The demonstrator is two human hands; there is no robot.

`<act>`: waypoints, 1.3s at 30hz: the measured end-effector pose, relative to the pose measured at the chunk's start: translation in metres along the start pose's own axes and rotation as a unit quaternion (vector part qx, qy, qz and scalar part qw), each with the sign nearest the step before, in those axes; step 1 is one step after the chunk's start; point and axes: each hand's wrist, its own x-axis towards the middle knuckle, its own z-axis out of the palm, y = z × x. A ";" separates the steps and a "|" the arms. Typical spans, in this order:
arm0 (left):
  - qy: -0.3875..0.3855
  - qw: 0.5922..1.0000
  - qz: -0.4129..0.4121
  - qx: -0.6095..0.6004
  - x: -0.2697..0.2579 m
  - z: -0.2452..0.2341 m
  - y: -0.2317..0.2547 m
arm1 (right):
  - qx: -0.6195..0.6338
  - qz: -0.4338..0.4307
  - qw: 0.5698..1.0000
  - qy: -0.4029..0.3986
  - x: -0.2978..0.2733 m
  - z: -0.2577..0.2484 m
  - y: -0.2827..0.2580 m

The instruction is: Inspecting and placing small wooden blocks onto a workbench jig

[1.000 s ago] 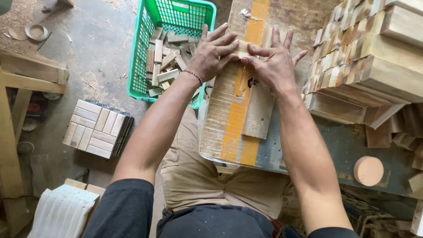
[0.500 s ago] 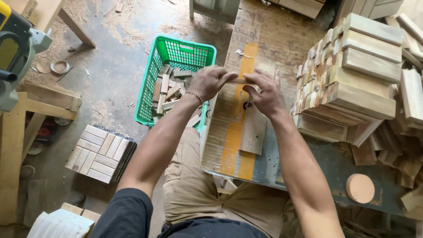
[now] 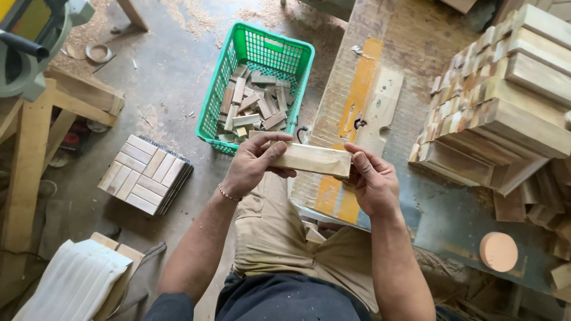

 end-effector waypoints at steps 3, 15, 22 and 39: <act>0.015 1.000 -0.010 -0.014 -0.011 -0.015 0.003 | 0.002 -0.023 0.997 -0.080 -0.034 0.072 -0.037; 0.013 0.993 0.023 -0.116 -0.053 -0.041 -0.005 | 0.016 -0.085 0.996 0.009 0.016 0.066 0.034; 0.109 0.986 0.043 -0.122 -0.074 -0.039 -0.033 | 0.076 -0.098 0.990 0.071 0.026 0.117 0.051; 0.225 0.963 0.045 -0.141 -0.100 -0.047 -0.027 | 0.017 0.021 0.978 -0.207 -0.002 0.141 0.085</act>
